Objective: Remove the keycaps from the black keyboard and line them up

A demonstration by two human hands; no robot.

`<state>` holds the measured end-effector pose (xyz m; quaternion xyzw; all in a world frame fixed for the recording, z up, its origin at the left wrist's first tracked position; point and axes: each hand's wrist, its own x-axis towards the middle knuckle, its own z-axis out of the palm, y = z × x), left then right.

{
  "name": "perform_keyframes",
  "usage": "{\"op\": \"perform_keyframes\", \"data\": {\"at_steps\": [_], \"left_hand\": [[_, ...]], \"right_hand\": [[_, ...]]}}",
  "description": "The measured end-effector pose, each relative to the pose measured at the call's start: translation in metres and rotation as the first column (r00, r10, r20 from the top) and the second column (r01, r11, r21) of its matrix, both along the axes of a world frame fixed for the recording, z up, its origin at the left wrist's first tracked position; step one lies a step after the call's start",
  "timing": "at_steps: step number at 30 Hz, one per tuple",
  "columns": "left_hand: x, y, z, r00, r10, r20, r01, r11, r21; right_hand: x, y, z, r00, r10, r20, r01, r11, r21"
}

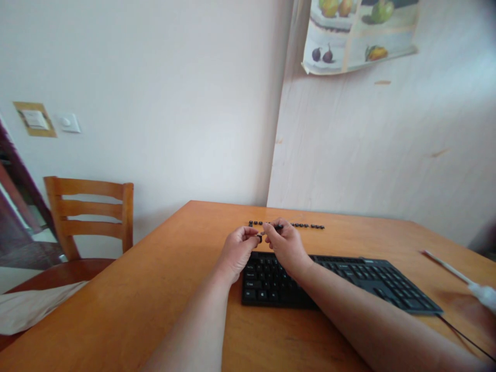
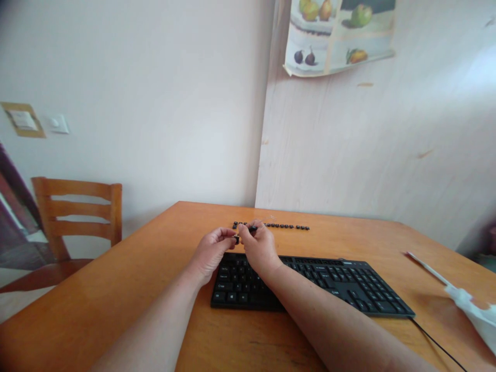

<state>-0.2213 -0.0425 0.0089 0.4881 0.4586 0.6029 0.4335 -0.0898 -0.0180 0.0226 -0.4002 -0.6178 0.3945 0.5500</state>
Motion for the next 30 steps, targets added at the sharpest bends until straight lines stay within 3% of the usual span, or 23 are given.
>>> {"op": "perform_keyframes", "data": {"at_steps": [4,6,9,13,17,22,30], "left_hand": [[-0.002,0.000,0.000,0.999,0.011,0.031,-0.010,1.000,-0.018],[-0.003,0.000,0.000,0.999,0.013,0.047,-0.012,1.000,-0.015],[-0.004,0.001,0.000,0.997,0.012,0.070,-0.011,1.000,-0.012],[-0.004,0.001,0.000,0.997,0.015,0.079,-0.014,1.000,-0.011],[-0.004,0.001,-0.001,0.997,0.018,0.081,-0.017,1.000,-0.013],[-0.004,0.001,-0.001,0.998,0.022,0.053,-0.020,0.999,-0.028],[-0.011,0.006,-0.007,0.960,0.278,0.016,-0.277,0.959,-0.067]], "right_hand": [[0.001,-0.001,0.006,0.997,0.026,-0.075,-0.026,1.000,-0.001],[0.004,0.001,0.007,0.999,0.034,-0.024,-0.033,0.998,0.057],[0.011,0.005,0.006,0.967,0.008,0.256,-0.073,0.967,0.243],[0.020,0.004,0.009,0.791,-0.112,0.601,-0.169,0.905,0.391],[0.022,-0.003,0.016,0.664,-0.200,0.721,-0.176,0.895,0.410],[0.020,-0.009,0.021,0.579,-0.236,0.780,-0.175,0.899,0.402],[0.023,0.009,0.028,0.465,-0.217,0.858,-0.091,0.953,0.291]]}}
